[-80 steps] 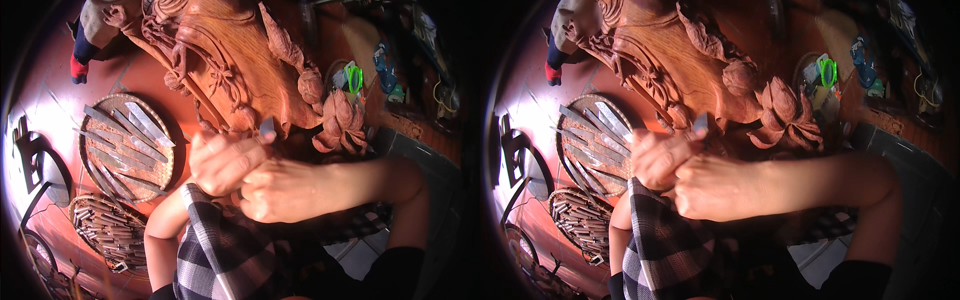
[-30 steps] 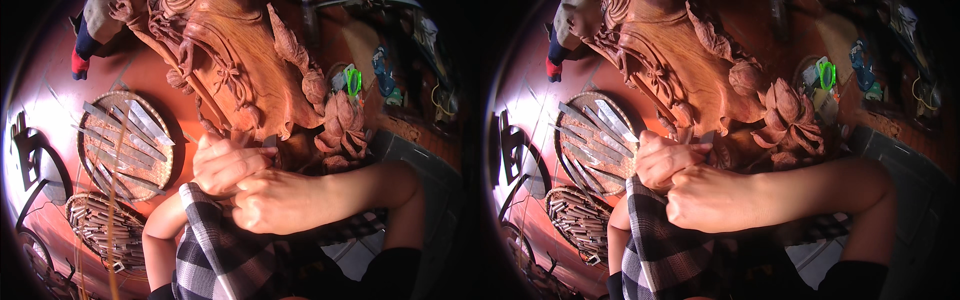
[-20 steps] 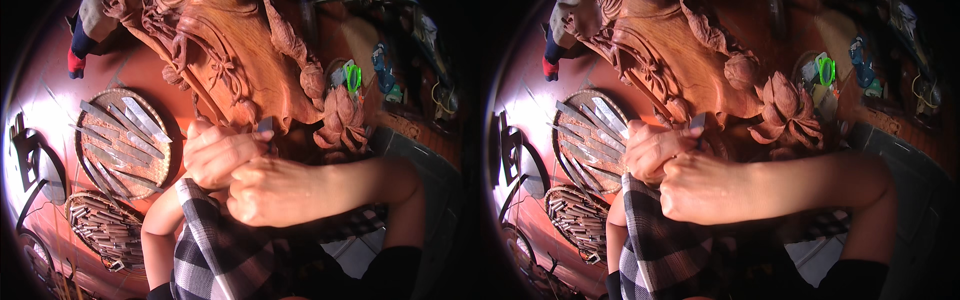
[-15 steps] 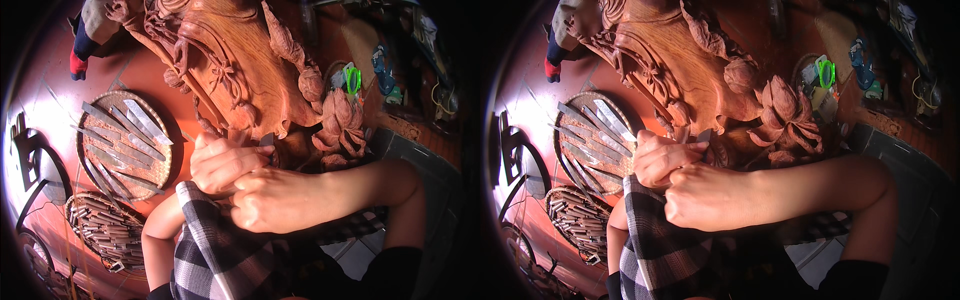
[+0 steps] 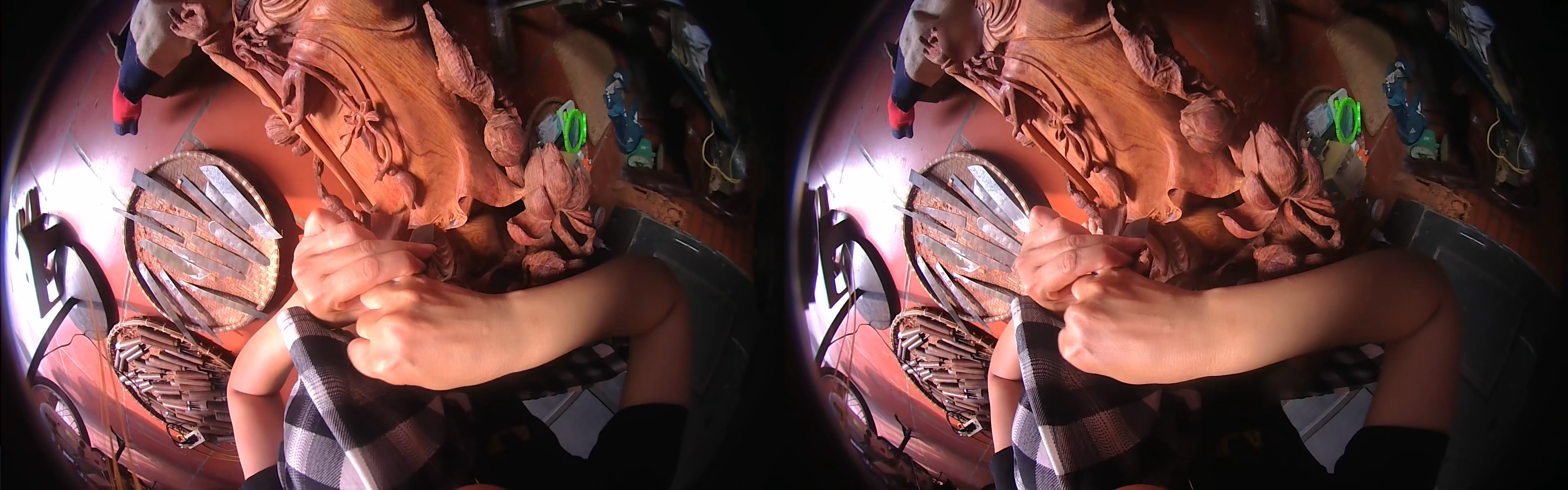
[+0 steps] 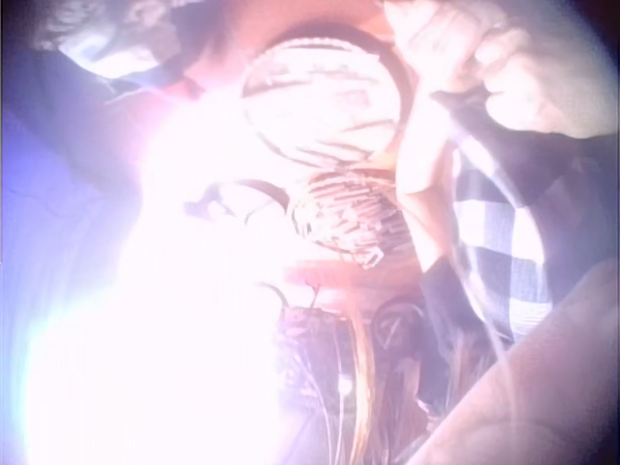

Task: The person carves a wooden sculpture using various chisels and a mallet. They switch between tools to refine details on the figure and surrounding elements, occasionally brushing away wood shavings.

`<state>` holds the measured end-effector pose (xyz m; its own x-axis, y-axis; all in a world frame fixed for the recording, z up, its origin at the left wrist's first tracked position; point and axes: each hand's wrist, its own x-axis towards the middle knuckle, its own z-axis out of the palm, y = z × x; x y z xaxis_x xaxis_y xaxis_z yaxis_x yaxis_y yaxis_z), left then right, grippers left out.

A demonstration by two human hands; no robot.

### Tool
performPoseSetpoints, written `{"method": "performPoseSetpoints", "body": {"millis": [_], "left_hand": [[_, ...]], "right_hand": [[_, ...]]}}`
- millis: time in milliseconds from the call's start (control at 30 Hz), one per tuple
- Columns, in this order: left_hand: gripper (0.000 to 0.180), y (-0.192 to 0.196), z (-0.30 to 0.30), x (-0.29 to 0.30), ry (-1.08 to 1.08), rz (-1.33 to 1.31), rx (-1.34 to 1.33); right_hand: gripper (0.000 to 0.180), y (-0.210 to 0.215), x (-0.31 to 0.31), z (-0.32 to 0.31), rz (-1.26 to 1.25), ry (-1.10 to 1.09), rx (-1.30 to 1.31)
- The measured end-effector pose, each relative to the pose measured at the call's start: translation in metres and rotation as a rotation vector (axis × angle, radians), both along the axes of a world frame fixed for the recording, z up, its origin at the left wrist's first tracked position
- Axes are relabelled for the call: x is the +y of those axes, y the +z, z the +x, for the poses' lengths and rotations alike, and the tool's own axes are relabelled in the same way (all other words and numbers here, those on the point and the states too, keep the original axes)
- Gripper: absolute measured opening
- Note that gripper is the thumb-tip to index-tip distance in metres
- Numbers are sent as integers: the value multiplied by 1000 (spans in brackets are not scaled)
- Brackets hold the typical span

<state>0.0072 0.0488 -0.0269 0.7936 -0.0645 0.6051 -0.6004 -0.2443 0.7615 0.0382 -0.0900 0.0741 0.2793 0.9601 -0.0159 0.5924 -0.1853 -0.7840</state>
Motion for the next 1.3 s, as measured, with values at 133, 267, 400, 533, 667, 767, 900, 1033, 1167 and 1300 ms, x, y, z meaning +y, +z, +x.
{"method": "performPoseSetpoints", "body": {"millis": [133, 267, 400, 533, 667, 767, 900, 1033, 1167, 1300], "left_hand": [[21, -6, 12, -5, 23, -87, -63], [17, 2, 3, -8, 28, -23, -58], [21, 4, 3, -9, 65, 57, -82], [32, 3, -4, -9, 54, 198, -91], [39, 5, -4, 0, 90, 181, -25], [39, -1, -14, -8, 32, 134, -13], [36, -6, -11, -4, 59, 168, -51], [34, -5, -18, -3, 38, 134, -9], [32, -4, -8, 3, 46, 87, -4], [31, -1, -16, 1, 19, 93, 36]], "right_hand": [[16, -2, -1, 8, -29, 54, -12], [18, 9, -4, 9, -70, 103, 50], [14, 12, -11, 9, -115, 124, -51], [10, 10, -18, 5, -161, 194, -137], [9, 3, -7, 23, -164, 301, -177], [13, 4, -15, 15, -188, 292, -28], [12, 7, -5, 22, -137, 244, 11], [13, 5, -7, 17, -137, 271, 83], [14, 4, 2, 17, -135, 218, 67], [14, 1, 0, 7, -133, 203, 29]]}}
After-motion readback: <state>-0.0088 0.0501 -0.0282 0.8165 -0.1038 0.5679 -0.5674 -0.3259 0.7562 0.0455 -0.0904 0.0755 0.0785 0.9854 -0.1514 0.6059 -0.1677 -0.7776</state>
